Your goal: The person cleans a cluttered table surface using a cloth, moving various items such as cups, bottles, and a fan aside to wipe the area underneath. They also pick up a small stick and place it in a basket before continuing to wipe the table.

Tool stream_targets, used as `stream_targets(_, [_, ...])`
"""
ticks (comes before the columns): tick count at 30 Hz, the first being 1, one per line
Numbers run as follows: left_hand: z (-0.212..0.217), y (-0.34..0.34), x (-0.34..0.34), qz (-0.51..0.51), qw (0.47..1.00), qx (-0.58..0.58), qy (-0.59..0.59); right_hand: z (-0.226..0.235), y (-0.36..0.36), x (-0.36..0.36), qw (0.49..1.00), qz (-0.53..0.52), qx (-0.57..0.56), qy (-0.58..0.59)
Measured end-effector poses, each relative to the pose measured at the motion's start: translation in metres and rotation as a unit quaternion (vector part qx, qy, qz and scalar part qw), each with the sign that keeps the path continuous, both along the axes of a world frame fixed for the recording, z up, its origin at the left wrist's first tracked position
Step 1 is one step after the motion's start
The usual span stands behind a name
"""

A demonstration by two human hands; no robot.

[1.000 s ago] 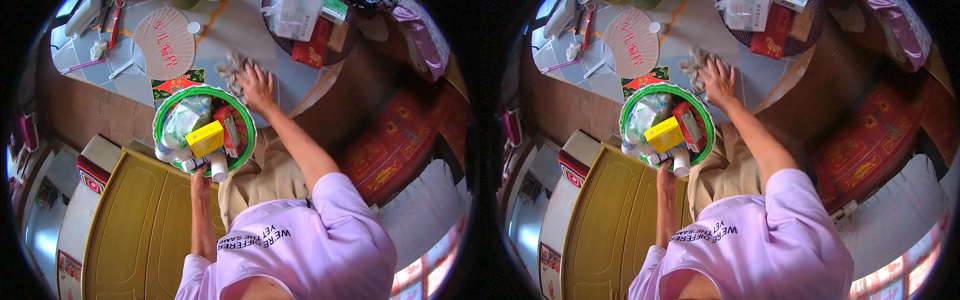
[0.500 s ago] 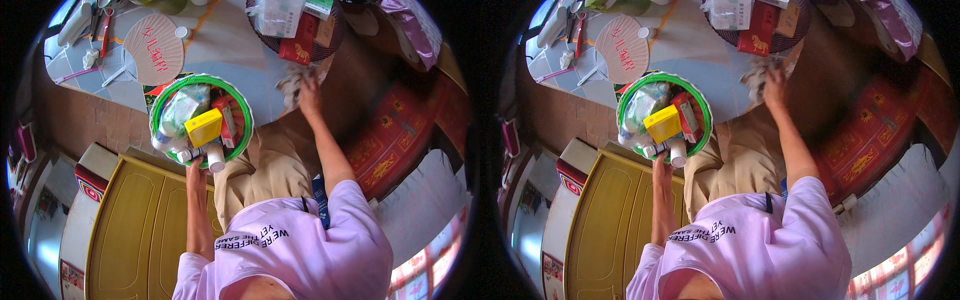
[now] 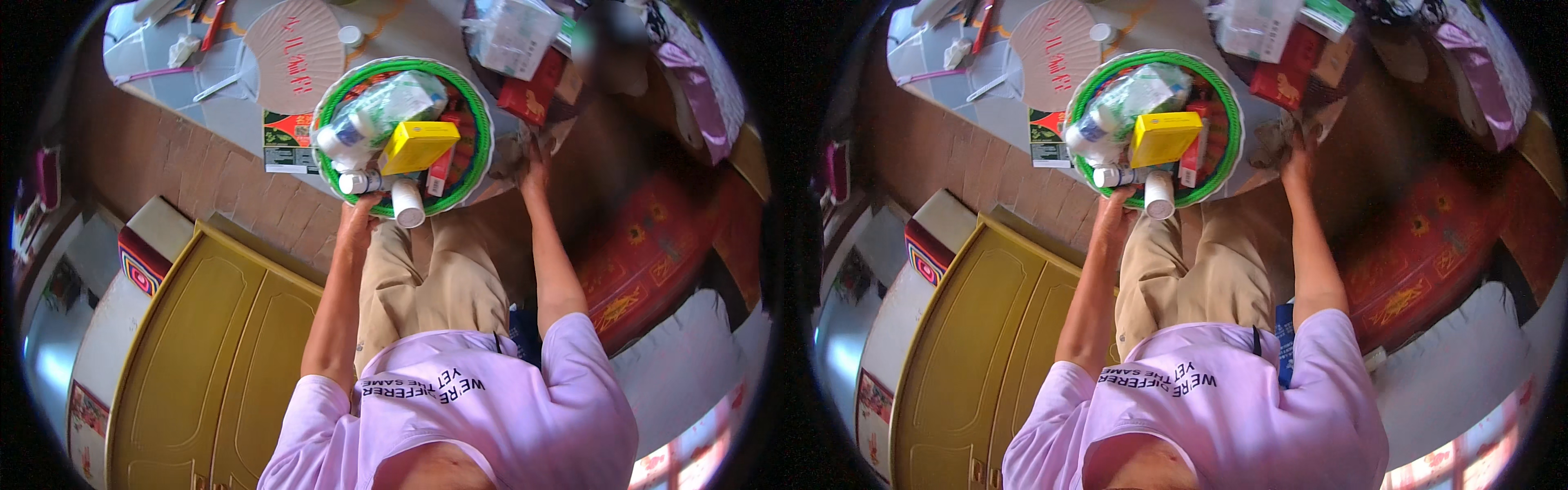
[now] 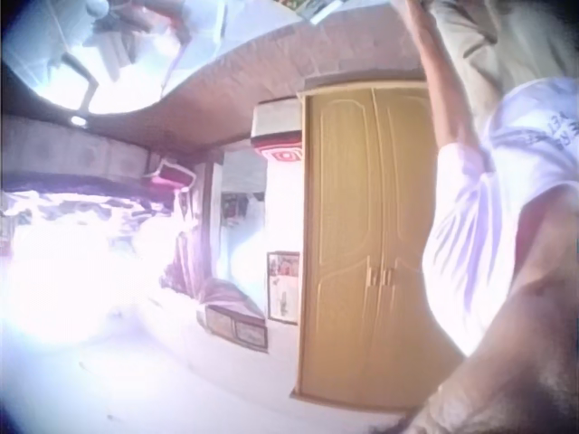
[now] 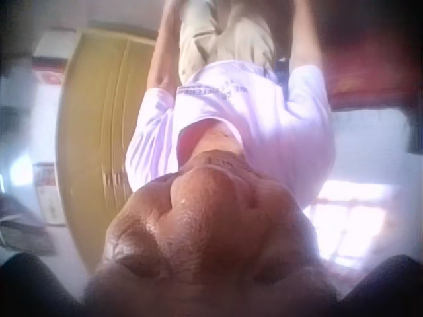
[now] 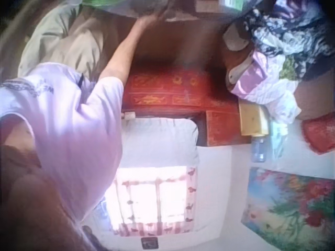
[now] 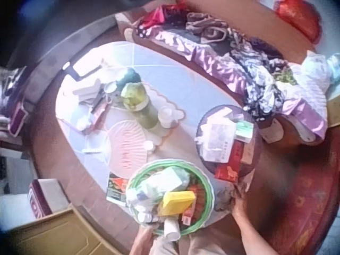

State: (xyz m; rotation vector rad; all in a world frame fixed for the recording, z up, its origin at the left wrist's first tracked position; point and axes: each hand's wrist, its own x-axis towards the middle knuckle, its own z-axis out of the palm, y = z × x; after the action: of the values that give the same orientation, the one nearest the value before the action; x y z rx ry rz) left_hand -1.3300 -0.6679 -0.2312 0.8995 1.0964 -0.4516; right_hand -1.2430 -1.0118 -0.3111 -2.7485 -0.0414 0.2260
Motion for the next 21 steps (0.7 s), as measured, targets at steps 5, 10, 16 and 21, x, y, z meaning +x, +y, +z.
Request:
stream_targets(5, [-0.004, -0.015, 0.007, -0.014, 0.998, 0.031, 0.059, 0.014, 0.049, -0.029, 0.848, -0.308, 0.406, 0.144])
stream_targets(10, [0.010, -0.021, 0.010, -0.011, 0.998, -0.023, 0.054, 0.055, 0.111, -0.066, 0.976, -0.006, 0.195, 0.094])
stream_targets(16, [0.022, 0.005, -0.008, -0.028, 0.999, -0.030, 0.025, 0.046, 0.137, -0.130, 0.939, 0.144, 0.084, 0.302])
stream_targets(21, [0.028, 0.044, -0.040, -0.002, 0.999, -0.014, 0.052, 0.085, 0.184, -0.144, 0.891, 0.161, 0.192, 0.378])
